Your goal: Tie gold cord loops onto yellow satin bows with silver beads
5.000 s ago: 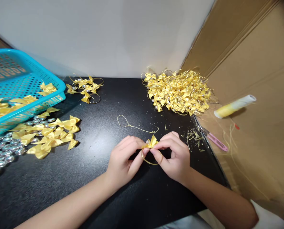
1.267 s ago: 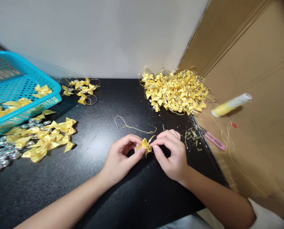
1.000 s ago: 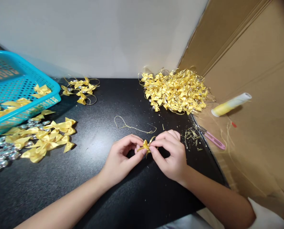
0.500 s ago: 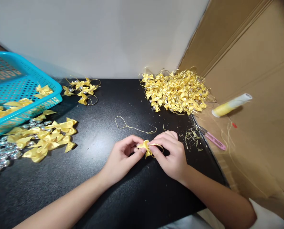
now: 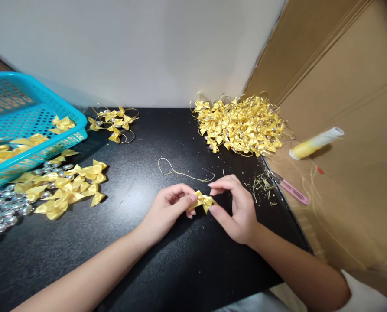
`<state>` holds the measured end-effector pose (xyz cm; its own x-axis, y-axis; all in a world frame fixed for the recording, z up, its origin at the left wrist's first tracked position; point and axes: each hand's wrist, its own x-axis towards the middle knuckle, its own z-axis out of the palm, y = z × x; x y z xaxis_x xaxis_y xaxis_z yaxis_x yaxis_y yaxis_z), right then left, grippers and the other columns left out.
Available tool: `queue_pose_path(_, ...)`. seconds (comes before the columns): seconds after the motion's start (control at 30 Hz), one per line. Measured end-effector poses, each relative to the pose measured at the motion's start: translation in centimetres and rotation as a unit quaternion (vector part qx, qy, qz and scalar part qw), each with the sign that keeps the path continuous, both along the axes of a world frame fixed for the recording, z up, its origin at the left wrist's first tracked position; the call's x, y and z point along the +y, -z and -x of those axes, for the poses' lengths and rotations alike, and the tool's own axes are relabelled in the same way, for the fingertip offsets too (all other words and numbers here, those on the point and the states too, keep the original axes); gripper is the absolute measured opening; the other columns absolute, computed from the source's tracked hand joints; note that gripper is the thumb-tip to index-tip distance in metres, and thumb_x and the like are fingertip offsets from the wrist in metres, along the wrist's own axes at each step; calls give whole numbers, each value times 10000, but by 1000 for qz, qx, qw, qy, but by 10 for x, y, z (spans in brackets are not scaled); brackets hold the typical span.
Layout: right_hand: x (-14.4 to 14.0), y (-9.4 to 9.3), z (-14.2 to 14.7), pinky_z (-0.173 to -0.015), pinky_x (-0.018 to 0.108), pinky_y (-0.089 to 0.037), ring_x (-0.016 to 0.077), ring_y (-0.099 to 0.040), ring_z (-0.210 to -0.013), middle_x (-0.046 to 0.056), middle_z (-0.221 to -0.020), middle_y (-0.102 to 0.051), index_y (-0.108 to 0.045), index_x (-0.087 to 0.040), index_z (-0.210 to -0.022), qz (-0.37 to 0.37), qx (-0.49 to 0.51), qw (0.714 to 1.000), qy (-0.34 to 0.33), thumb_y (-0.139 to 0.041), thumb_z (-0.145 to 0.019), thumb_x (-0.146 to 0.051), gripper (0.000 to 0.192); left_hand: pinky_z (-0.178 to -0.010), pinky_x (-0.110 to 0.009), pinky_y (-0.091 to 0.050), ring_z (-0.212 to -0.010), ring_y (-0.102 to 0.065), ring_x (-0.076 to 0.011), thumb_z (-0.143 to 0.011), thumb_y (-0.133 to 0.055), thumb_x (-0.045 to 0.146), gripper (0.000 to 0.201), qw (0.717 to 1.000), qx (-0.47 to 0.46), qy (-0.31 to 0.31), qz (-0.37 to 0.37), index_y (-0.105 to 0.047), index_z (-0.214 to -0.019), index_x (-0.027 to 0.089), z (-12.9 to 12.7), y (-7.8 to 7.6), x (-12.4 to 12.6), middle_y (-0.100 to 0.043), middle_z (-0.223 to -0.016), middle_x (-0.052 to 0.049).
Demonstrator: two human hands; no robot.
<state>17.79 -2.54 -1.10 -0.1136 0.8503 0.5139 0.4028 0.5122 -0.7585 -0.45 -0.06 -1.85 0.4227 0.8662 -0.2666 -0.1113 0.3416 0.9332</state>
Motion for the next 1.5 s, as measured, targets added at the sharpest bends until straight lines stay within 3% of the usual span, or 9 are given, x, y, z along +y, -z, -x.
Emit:
queue_pose_path(0.13, -2, 1, -3, -693, 370, -412, 185, -537, -719, 24, -735, -561, -563, -211, -842, -29, 59, 997, 37, -420, -915, -280, 174, -562, -220, -443, -531, -554, -98, -759, -724, 281, 181, 998, -34, -42, 15, -603, -700, 160, 0, 4, 0, -626, -561, 16)
queue_pose_path(0.3, -1, -3, 3, -690, 352, -364, 142, -508, -631, -6, -657, -583, -547, -196, -745, -4, -79, 996, 31, -496, -853, -139, 132, -582, -211, -473, -569, -576, -85, -739, -765, 283, 241, 996, -65, -57, -1, -570, -677, 155, 0, 6, -1, -668, -675, 2)
queue_pose_path(0.5, 0, -5, 6, -710, 343, -336, 135, -526, -636, -22, -648, -595, -576, -191, -784, 3, -122, 992, 25, -520, -826, -125, 96, -594, -202, -493, -599, -591, -82, -736, -766, 226, 227, 994, -90, -60, -28, -551, -702, 161, -2, 3, -2, -666, -706, 8)
queue_pose_path(0.77, 1, -4, 3, -713, 340, -302, 130, -502, -643, -17, -665, -594, -569, -188, -775, 15, -182, 983, -17, -483, -881, -155, 140, -570, -224, -463, -579, -567, -108, -767, -704, 234, 106, 996, 9, -32, -89, -623, -768, 165, 0, -2, -2, -628, -628, 11)
queue_pose_path(1.2, 4, 2, 7, -622, 303, -291, 104, -361, -526, -58, -538, -349, -386, -200, -579, -23, -138, 990, 10, -480, -756, -81, 233, -563, -199, -418, -580, -521, -88, -722, -765, 258, 171, 999, 10, -18, -38, -639, -700, 145, 2, 2, -2, -639, -659, -4)
queue_pose_path(1.5, 4, -1, 4, -666, 311, -290, 98, -422, -537, -60, -562, -426, -459, -193, -643, 22, -144, 989, -24, -483, -781, -116, 160, -601, -208, -433, -611, -545, -96, -729, -772, 284, 200, 1000, 3, -12, -28, -631, -726, 143, 3, 2, -1, -651, -665, -7)
